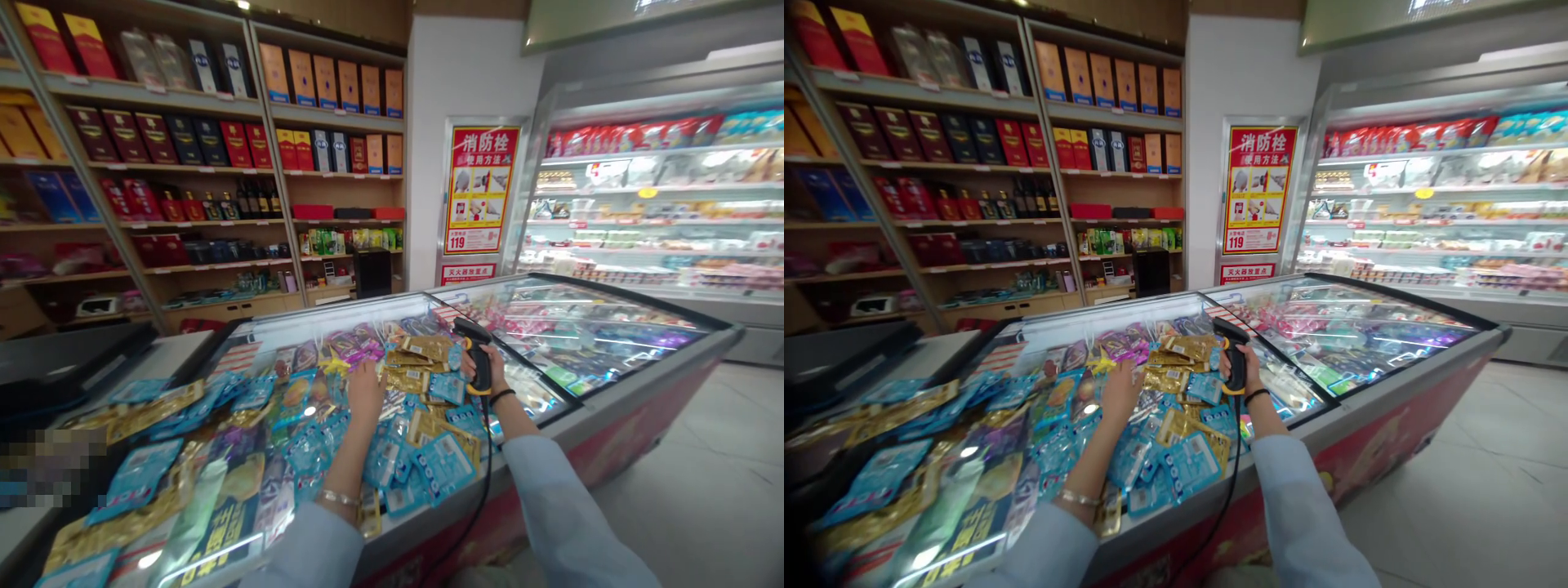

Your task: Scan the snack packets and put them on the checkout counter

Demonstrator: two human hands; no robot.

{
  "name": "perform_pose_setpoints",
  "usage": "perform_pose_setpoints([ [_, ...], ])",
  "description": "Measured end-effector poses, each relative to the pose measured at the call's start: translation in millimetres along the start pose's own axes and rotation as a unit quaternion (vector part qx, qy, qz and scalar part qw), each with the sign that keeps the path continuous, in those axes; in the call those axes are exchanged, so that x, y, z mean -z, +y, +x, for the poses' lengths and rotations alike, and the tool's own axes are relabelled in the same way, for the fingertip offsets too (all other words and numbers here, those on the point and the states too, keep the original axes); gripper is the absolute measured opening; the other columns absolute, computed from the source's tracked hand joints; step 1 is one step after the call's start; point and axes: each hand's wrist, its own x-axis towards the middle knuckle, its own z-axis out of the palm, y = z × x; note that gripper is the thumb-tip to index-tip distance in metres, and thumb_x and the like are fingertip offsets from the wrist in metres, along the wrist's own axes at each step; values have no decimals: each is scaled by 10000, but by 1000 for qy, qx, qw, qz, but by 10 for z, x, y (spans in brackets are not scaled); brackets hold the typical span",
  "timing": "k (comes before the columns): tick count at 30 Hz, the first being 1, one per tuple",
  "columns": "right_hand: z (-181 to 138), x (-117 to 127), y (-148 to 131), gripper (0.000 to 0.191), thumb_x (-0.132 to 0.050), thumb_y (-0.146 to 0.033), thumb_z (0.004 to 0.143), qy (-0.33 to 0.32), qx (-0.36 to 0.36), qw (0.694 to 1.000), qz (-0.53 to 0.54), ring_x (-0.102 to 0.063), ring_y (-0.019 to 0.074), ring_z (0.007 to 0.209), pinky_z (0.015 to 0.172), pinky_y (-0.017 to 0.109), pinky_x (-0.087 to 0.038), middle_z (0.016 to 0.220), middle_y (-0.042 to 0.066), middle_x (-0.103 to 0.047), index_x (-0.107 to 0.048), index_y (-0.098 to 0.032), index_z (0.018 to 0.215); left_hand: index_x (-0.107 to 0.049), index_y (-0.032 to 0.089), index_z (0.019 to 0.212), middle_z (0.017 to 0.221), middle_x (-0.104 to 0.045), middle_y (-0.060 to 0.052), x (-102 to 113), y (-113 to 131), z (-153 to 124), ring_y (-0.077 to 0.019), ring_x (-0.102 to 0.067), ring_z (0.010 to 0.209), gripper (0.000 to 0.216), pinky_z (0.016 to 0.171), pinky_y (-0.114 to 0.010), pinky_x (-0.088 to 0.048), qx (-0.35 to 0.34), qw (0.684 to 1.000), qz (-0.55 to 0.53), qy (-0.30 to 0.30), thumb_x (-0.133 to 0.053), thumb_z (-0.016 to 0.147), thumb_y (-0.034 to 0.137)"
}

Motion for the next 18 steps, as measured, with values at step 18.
perform_pose_setpoints([
  [18, -41, 54, 58, 266, -553, -422, 798, -21, -14, 1000, 4, -421, 130, 382, 360, 242, -377, 529, -32, -495, -577, -183, 912, -532, 91, 1166, 1114, -692, -179, -154, 82, -1, -305, -643, 1102, 494, 950, -371, -434, 87, 992, -63, -64, -748, 782, 314],
])
